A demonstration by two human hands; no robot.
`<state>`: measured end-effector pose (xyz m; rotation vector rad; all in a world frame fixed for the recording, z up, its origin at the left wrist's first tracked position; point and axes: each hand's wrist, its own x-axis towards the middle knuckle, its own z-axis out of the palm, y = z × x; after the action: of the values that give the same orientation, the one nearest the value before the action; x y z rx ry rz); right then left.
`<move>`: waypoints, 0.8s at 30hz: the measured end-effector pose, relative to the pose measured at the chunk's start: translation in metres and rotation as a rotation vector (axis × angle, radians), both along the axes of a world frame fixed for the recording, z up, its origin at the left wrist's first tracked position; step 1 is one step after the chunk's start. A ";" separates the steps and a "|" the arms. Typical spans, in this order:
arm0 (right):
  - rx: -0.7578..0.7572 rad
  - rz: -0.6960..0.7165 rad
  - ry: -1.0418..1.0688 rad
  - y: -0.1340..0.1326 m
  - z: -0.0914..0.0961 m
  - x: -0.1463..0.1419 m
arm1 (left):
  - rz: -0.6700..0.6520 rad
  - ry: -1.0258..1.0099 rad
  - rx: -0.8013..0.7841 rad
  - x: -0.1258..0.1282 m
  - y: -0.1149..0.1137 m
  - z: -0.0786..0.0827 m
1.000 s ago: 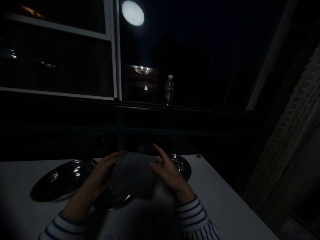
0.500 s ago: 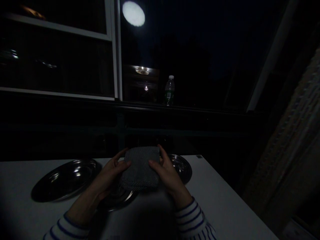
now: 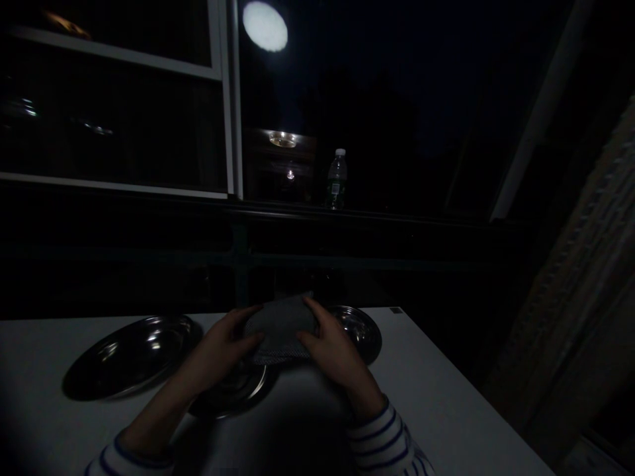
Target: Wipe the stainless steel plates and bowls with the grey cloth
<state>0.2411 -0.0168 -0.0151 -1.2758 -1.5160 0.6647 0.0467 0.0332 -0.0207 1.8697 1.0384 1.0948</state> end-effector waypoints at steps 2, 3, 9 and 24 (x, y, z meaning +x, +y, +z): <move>0.049 -0.063 -0.146 0.003 -0.003 0.003 | 0.033 0.115 0.123 -0.001 0.001 -0.002; 0.079 -0.084 -0.197 0.004 -0.004 0.004 | 0.034 0.148 0.168 0.000 0.001 -0.003; 0.238 -0.342 -0.190 0.005 -0.006 -0.008 | 0.087 0.115 0.177 0.010 -0.012 0.001; 0.053 0.017 0.759 0.007 -0.007 -0.033 | 0.011 -0.047 0.407 0.046 -0.032 -0.025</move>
<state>0.2085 -0.0094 -0.0223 -0.8211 -0.9059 0.9740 0.0924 0.0014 -0.0458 2.1402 0.8438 1.4332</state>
